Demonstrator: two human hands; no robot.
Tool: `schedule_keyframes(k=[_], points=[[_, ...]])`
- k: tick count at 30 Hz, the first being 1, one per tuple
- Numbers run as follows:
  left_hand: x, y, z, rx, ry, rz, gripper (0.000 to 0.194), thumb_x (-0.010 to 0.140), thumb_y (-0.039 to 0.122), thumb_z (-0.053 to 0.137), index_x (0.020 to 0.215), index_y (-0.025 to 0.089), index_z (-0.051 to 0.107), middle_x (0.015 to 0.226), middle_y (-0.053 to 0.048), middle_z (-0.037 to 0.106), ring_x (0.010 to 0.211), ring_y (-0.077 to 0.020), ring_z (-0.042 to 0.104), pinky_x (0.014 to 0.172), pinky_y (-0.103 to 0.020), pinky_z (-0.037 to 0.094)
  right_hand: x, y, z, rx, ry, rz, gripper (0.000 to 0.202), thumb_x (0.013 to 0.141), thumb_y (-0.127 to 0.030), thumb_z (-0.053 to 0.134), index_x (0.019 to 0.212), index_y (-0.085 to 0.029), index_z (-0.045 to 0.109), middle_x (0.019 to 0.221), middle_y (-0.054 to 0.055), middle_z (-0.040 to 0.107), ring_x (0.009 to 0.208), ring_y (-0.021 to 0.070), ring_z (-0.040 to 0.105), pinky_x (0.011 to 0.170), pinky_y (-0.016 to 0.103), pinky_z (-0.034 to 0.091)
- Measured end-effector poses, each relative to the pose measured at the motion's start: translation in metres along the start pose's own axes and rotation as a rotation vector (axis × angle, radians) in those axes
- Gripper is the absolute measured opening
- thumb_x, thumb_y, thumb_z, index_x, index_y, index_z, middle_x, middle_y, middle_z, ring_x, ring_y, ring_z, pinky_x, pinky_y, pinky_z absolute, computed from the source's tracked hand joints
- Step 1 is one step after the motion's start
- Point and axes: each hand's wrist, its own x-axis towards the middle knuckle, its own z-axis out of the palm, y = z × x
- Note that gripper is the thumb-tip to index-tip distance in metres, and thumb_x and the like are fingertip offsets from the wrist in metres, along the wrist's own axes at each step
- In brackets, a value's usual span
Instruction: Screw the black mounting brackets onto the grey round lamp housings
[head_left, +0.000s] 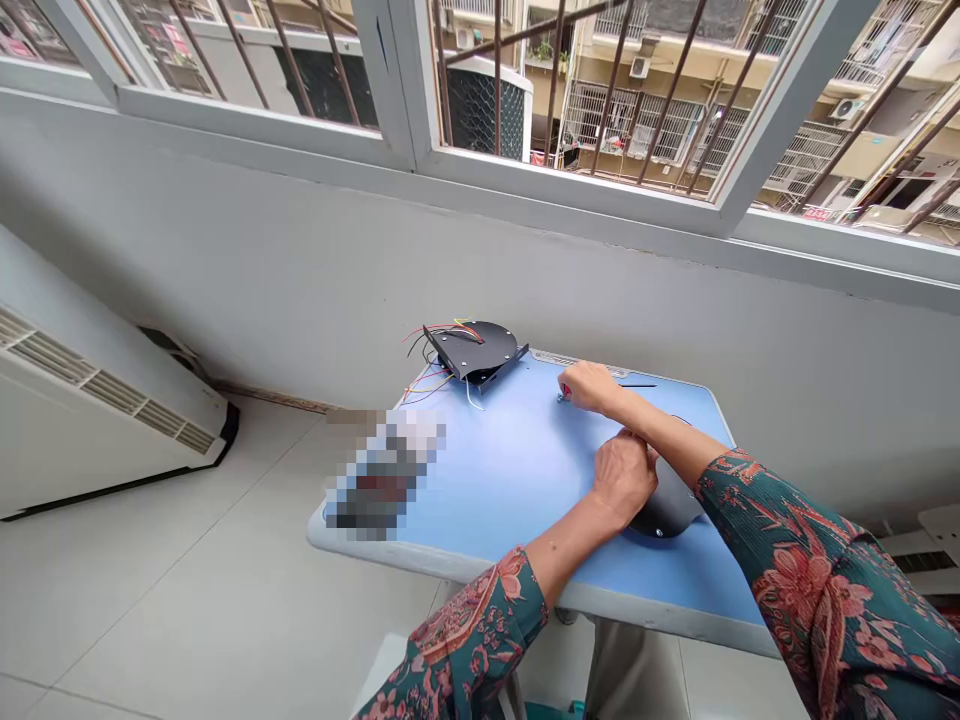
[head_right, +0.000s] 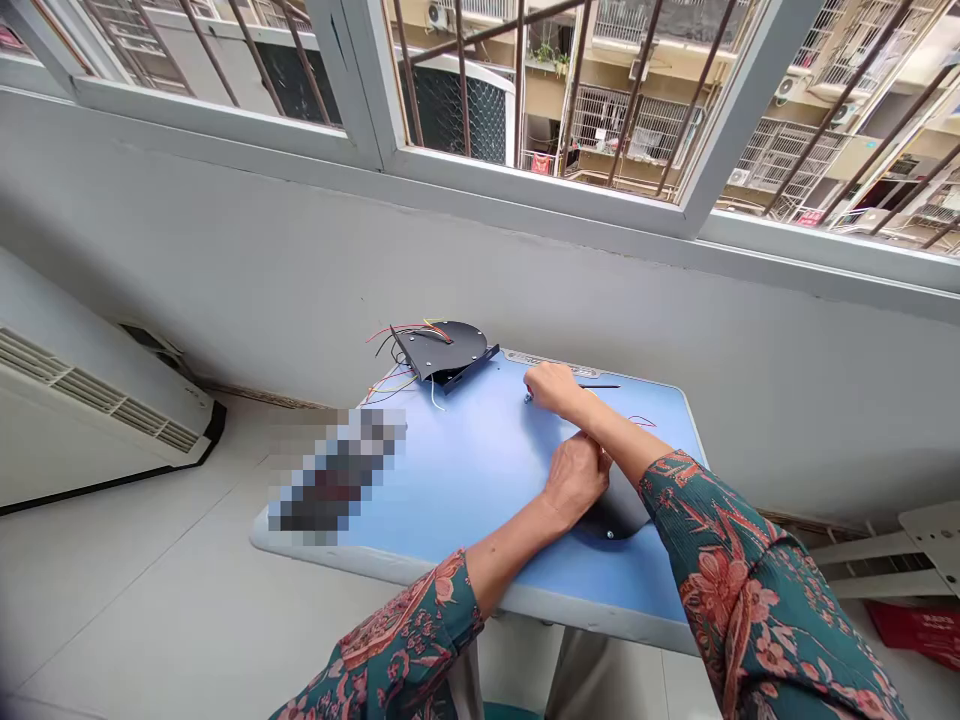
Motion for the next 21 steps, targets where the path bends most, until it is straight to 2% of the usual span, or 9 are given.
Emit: schedule_keyframes(k=[2, 6, 8, 11, 12, 13, 16, 18, 21], points=[[0.001, -0.001, -0.001, 0.022, -0.005, 0.009, 0.029, 0.100, 0.023, 0.051, 0.121, 0.013, 0.069, 0.116, -0.021, 0.073, 0.106, -0.0356, 0.071, 0.086, -0.041, 0.055, -0.003, 0.001, -0.001, 0.004, 0.024, 0.012, 0.026, 0.091, -0.008, 0.060, 0.105, -0.020, 0.078, 0.110, 0.013, 0.077, 0.104, 0.0249, 0.072, 0.077, 0.030, 0.049], [0.002, -0.006, 0.000, 0.072, -0.002, 0.062, 0.028, 0.101, 0.024, 0.053, 0.123, 0.017, 0.068, 0.111, -0.016, 0.072, 0.103, -0.0307, 0.071, 0.086, -0.037, 0.053, -0.025, 0.016, -0.010, 0.038, 0.100, 0.069, 0.034, 0.086, -0.005, 0.059, 0.108, -0.021, 0.078, 0.111, 0.013, 0.078, 0.102, 0.0254, 0.072, 0.071, 0.029, 0.041], [0.002, -0.008, 0.000, 0.076, 0.017, 0.103, 0.030, 0.101, 0.023, 0.052, 0.127, 0.019, 0.066, 0.109, -0.013, 0.071, 0.100, -0.0276, 0.070, 0.087, -0.035, 0.052, -0.049, 0.030, -0.015, 0.058, 0.158, 0.117, 0.036, 0.087, -0.007, 0.057, 0.112, -0.022, 0.077, 0.112, 0.012, 0.078, 0.103, 0.0253, 0.071, 0.071, 0.030, 0.040], [0.000, -0.010, 0.002, 0.080, 0.040, 0.138, 0.029, 0.102, 0.022, 0.053, 0.128, 0.020, 0.066, 0.106, -0.010, 0.070, 0.098, -0.0246, 0.069, 0.089, -0.033, 0.051, -0.106, 0.052, -0.013, 0.089, 0.243, 0.185, 0.038, 0.093, -0.013, 0.052, 0.121, -0.025, 0.074, 0.107, 0.008, 0.079, 0.103, 0.0228, 0.069, 0.072, 0.029, 0.039], [-0.001, -0.009, 0.002, 0.086, 0.042, 0.142, 0.028, 0.102, 0.023, 0.054, 0.127, 0.021, 0.067, 0.105, -0.010, 0.070, 0.098, -0.0242, 0.069, 0.089, -0.033, 0.051, -0.128, 0.058, -0.008, 0.108, 0.268, 0.198, 0.035, 0.094, -0.016, 0.053, 0.120, -0.027, 0.075, 0.102, 0.005, 0.079, 0.098, 0.0211, 0.069, 0.072, 0.029, 0.039], [-0.003, -0.008, 0.003, 0.096, 0.043, 0.142, 0.027, 0.102, 0.025, 0.056, 0.126, 0.021, 0.067, 0.105, -0.009, 0.070, 0.097, -0.0241, 0.069, 0.088, -0.033, 0.050, -0.150, 0.063, 0.000, 0.175, 0.321, 0.220, 0.027, 0.093, -0.019, 0.057, 0.109, -0.025, 0.078, 0.093, 0.004, 0.079, 0.089, 0.0196, 0.069, 0.071, 0.028, 0.039], [-0.009, -0.004, 0.005, 0.161, 0.044, 0.144, 0.030, 0.098, 0.032, 0.064, 0.126, 0.023, 0.067, 0.108, -0.008, 0.071, 0.100, -0.0254, 0.068, 0.089, -0.035, 0.051, -0.205, 0.071, 0.039, 0.398, 0.399, 0.242, 0.012, 0.088, -0.023, 0.067, 0.088, -0.023, 0.078, 0.071, 0.001, 0.071, 0.066, 0.0148, 0.060, 0.064, 0.026, 0.039], [-0.012, -0.002, 0.008, 0.241, 0.039, 0.167, 0.032, 0.096, 0.029, 0.067, 0.127, 0.024, 0.067, 0.112, -0.008, 0.071, 0.106, -0.0270, 0.067, 0.091, -0.037, 0.051, -0.227, 0.071, 0.068, 0.522, 0.439, 0.224, 0.009, 0.088, -0.022, 0.068, 0.086, -0.023, 0.077, 0.069, -0.001, 0.071, 0.060, 0.0130, 0.057, 0.062, 0.025, 0.040], [-0.015, -0.003, 0.010, 0.346, 0.030, 0.209, 0.032, 0.097, 0.018, 0.060, 0.127, 0.024, 0.068, 0.115, -0.008, 0.070, 0.110, -0.0273, 0.065, 0.092, -0.038, 0.052, -0.239, 0.068, 0.102, 0.591, 0.568, 0.194, 0.010, 0.089, -0.019, 0.066, 0.085, -0.023, 0.075, 0.078, 0.000, 0.075, 0.060, 0.0123, 0.058, 0.065, 0.025, 0.043]])
